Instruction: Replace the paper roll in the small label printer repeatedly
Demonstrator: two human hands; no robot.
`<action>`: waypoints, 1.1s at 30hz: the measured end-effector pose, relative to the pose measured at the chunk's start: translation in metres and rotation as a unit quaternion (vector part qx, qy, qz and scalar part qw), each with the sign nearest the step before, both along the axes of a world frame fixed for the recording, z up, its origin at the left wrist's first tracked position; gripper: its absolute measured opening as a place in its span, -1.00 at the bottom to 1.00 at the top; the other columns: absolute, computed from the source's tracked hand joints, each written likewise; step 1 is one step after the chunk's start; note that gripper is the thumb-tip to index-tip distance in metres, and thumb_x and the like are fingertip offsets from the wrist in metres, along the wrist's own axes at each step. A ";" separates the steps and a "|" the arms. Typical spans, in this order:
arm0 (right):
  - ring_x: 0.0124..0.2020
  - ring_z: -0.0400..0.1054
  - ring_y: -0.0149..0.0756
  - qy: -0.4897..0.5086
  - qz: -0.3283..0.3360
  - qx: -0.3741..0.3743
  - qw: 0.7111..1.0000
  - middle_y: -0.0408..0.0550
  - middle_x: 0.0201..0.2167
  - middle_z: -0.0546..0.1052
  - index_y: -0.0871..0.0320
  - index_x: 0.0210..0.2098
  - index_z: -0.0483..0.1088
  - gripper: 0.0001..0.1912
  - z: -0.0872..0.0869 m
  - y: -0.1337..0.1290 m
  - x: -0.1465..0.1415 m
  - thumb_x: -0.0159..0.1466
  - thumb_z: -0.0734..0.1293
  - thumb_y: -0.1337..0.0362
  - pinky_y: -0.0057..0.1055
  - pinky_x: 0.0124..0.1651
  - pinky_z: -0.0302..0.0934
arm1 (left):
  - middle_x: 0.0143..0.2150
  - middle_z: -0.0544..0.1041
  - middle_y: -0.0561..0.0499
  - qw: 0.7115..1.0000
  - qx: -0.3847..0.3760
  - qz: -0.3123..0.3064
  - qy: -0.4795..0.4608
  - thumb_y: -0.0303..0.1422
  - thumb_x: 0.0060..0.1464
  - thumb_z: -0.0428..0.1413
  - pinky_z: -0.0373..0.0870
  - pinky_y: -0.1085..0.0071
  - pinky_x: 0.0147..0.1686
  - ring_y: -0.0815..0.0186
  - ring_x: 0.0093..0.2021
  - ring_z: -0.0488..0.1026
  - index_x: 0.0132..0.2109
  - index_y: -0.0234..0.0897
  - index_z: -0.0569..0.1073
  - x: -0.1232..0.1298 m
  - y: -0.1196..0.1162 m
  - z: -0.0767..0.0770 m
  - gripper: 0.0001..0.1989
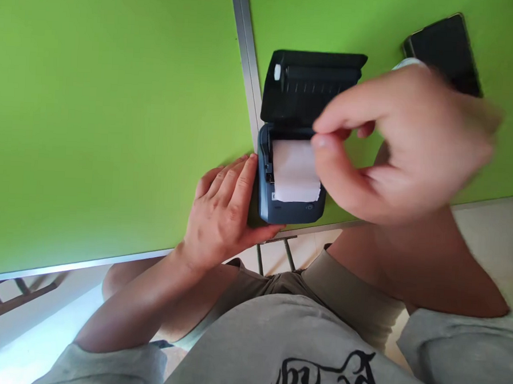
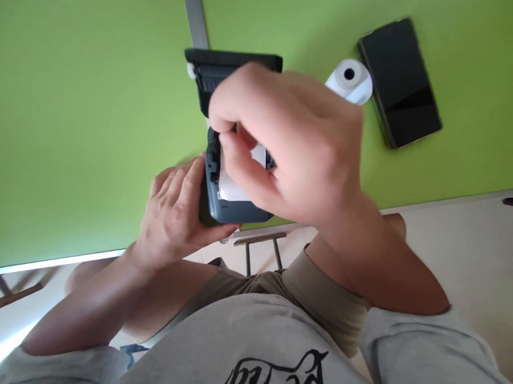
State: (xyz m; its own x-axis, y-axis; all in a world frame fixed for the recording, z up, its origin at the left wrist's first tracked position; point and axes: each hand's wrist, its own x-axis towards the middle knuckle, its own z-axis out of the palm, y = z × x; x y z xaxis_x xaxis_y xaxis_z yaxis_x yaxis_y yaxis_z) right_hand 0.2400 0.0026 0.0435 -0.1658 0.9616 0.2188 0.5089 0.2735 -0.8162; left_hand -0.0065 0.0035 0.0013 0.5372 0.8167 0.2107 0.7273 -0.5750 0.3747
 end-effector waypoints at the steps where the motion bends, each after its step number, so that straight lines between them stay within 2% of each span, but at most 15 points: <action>1: 0.01 0.55 -0.14 0.000 0.004 -0.006 1.000 -0.19 -0.13 0.61 -0.13 0.14 0.40 -0.62 -0.001 0.002 -0.003 0.40 0.31 -0.06 -0.16 -0.09 0.54 | 0.31 0.47 -0.35 1.000 -0.002 0.000 -0.002 0.27 0.21 0.01 0.25 0.14 0.28 -0.04 0.29 0.45 0.46 -0.42 0.10 0.000 0.000 0.000 -0.02; 6: 0.01 0.54 -0.11 -0.011 0.028 -0.044 0.999 -0.21 -0.16 0.62 -0.16 0.09 0.38 -0.61 -0.005 0.033 -0.017 0.32 0.40 -0.04 -0.17 -0.15 0.50 | 0.34 0.44 -0.34 1.000 -0.007 -0.001 0.000 0.25 0.19 0.06 0.26 0.10 0.28 -0.07 0.30 0.44 0.51 -0.34 -0.01 -0.001 0.000 0.000 0.02; 11: -0.23 0.53 -0.18 -0.112 0.073 -0.060 0.989 -0.21 -0.45 0.55 -0.10 -0.15 0.46 -0.84 0.007 0.051 -0.019 0.34 0.37 0.03 -0.19 -0.22 0.43 | 0.31 0.47 -0.34 1.000 -0.006 0.002 0.001 0.23 0.20 0.06 0.27 0.11 0.25 -0.06 0.27 0.46 0.48 -0.37 0.04 0.000 0.001 0.002 -0.01; 14: -0.34 0.48 -0.21 -0.164 0.102 -0.073 0.978 -0.20 -0.53 0.50 -0.06 -0.23 0.46 -0.88 0.012 0.055 -0.018 0.35 0.36 0.08 -0.20 -0.22 0.38 | 0.30 0.47 -0.35 1.000 -0.004 0.003 0.005 0.23 0.21 0.05 0.26 0.12 0.25 -0.05 0.28 0.46 0.46 -0.41 0.08 0.000 0.001 0.003 -0.03; 18: -0.47 0.38 -0.31 -0.239 0.114 -0.009 0.964 -0.20 -0.50 0.52 -0.03 -0.20 0.48 -0.88 0.014 0.059 -0.015 0.35 0.32 0.14 -0.30 -0.36 0.28 | 0.30 0.47 -0.35 1.000 -0.005 -0.002 0.011 0.24 0.21 0.05 0.26 0.13 0.24 -0.05 0.25 0.47 0.46 -0.42 0.07 0.001 0.001 0.003 -0.02; 21: -0.43 0.42 -0.29 -0.278 0.132 0.041 0.951 -0.22 -0.34 0.61 -0.04 -0.08 0.47 -0.79 0.017 0.060 -0.010 0.29 0.32 0.20 -0.31 -0.44 0.20 | 0.30 0.47 -0.33 1.000 -0.003 0.006 0.015 0.28 0.18 0.03 0.27 0.12 0.21 -0.05 0.22 0.49 0.47 -0.39 0.05 0.002 0.001 0.003 0.01; 24: -0.44 0.39 -0.40 -0.176 0.149 0.039 0.972 -0.30 -0.18 0.64 -0.07 -0.01 0.46 -0.67 0.019 0.054 -0.003 0.23 0.38 0.28 -0.32 -0.41 0.27 | 0.30 0.47 -0.31 1.000 -0.010 0.018 0.021 0.34 0.12 0.02 0.26 0.12 0.21 -0.08 0.22 0.48 0.47 -0.35 0.05 0.003 0.001 0.002 0.06; 26: -0.50 0.32 -0.47 -0.042 0.149 0.001 0.988 -0.29 -0.15 0.63 -0.10 0.07 0.46 -0.58 0.016 0.047 0.002 0.22 0.41 0.30 -0.37 -0.51 0.21 | 0.29 0.48 -0.32 1.000 -0.011 0.020 0.021 0.37 0.11 0.00 0.25 0.11 0.21 -0.09 0.22 0.48 0.46 -0.35 0.06 0.003 0.001 0.001 0.07; 28: -0.49 0.33 -0.44 0.098 0.120 -0.050 0.987 -0.22 -0.15 0.62 -0.13 0.12 0.48 -0.54 0.010 0.041 0.006 0.23 0.41 0.26 -0.38 -0.60 0.12 | 0.28 0.48 -0.31 0.999 -0.016 0.019 0.023 0.38 0.12 -0.03 0.24 0.11 0.21 -0.09 0.21 0.48 0.46 -0.34 0.04 0.002 0.002 0.000 0.07; 30: -0.51 0.30 -0.41 0.212 0.059 -0.074 0.973 -0.16 -0.24 0.60 -0.13 0.03 0.56 -0.62 0.004 0.040 0.009 0.20 0.41 0.21 -0.36 -0.64 0.07 | 0.29 0.47 -0.29 0.999 -0.021 0.020 0.028 0.40 0.11 -0.04 0.23 0.10 0.21 -0.09 0.20 0.48 0.48 -0.30 -0.01 0.003 0.002 0.000 0.08; 33: -0.60 0.18 -0.40 0.310 -0.021 -0.087 0.946 -0.12 -0.47 0.44 -0.11 -0.23 0.61 -0.81 -0.003 0.047 0.014 0.16 0.43 0.07 -0.38 -0.72 -0.09 | 0.26 0.49 -0.26 0.999 -0.016 0.028 0.034 0.43 0.10 -0.09 0.25 0.09 0.18 -0.08 0.17 0.49 0.49 -0.25 -0.04 0.004 0.003 0.002 0.09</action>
State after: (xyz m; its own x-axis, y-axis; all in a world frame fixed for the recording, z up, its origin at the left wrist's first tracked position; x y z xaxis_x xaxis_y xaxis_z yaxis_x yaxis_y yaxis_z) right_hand 0.2539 0.0494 0.0410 -0.0180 0.9950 0.0987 -0.0761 0.0971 -0.9924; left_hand -0.0024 0.0064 0.0030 0.5032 0.8512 0.1493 0.7820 -0.5221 0.3405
